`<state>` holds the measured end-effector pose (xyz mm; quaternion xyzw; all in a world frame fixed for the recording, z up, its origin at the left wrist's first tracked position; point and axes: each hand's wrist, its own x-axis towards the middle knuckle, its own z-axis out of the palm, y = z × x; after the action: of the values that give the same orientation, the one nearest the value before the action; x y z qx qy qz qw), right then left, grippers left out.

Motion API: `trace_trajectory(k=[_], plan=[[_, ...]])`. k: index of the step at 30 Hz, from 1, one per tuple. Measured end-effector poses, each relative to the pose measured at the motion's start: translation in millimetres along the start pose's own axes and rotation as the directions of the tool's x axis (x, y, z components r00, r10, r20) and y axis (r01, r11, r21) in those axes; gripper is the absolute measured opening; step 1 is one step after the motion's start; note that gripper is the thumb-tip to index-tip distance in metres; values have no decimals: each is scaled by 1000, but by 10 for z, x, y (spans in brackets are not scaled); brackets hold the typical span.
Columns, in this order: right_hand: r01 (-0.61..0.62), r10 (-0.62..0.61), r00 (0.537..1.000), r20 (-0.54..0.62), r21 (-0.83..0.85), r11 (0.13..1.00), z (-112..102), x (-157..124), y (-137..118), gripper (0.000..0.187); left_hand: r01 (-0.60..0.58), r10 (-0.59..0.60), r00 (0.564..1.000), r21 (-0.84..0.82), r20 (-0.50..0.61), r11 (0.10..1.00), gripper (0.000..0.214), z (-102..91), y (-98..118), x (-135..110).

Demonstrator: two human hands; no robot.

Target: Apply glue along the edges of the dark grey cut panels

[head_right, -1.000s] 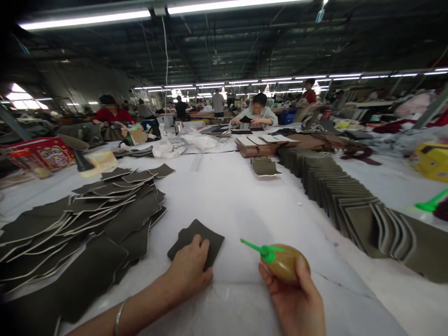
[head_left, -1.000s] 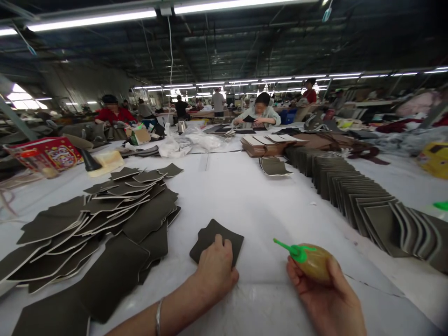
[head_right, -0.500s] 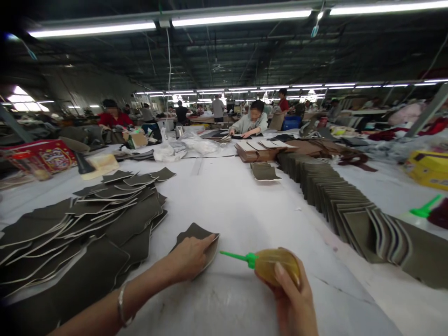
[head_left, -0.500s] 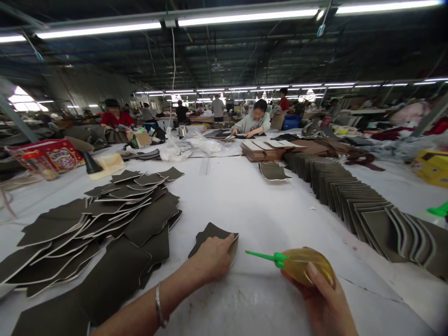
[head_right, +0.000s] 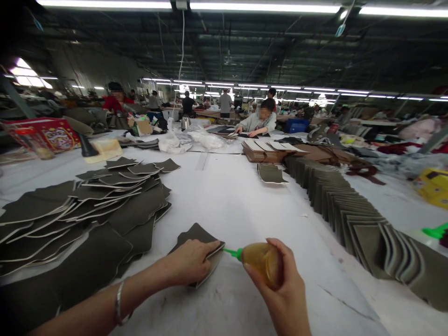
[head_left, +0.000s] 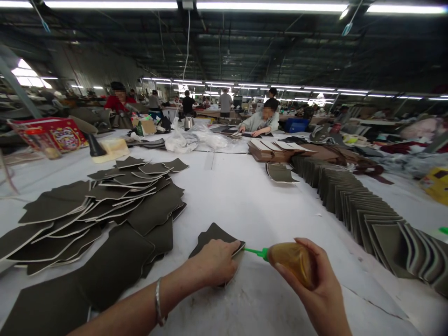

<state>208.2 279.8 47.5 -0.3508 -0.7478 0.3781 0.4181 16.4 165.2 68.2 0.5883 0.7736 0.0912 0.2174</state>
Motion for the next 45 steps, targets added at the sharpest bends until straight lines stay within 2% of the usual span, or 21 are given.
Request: trace_trajectory(k=[5,10,15,21,27,29,34,39,43,45], plan=[[71,-70,997,19,-90,993,7,37,44,53,28,-28,1000,-20,0,999,63,13,5,0],[-29,32,999,29,-95,995,-11,33,66,54,58,-57,998,-35,16,998,61,30,6,-18],[-72,72,997,-10,-42,997,4,104,156,59,56,-54,998,-79,22,995,62,70,-38,-10],[-155,154,988,30,14,988,10,52,61,54,49,-46,999,-113,28,992,63,68,-66,-6],[-138,138,990,-8,17,990,-11,122,162,56,50,-48,999,-111,22,993,66,63,-63,-5],[-154,153,988,17,22,988,-31,114,209,57,48,-46,999,-112,20,993,66,65,-64,-2],[-226,210,964,163,85,970,-54,78,220,53,46,-44,999,-111,15,993,65,78,-66,0],[-200,194,979,62,93,975,-22,99,213,55,39,-39,999,-103,4,994,64,83,-69,-12],[-253,227,947,225,92,963,-38,2,213,53,50,-49,999,-116,10,992,64,73,-67,-20],[-278,241,936,258,117,954,-48,-30,209,52,51,-50,999,-116,7,992,63,71,-65,-23]])
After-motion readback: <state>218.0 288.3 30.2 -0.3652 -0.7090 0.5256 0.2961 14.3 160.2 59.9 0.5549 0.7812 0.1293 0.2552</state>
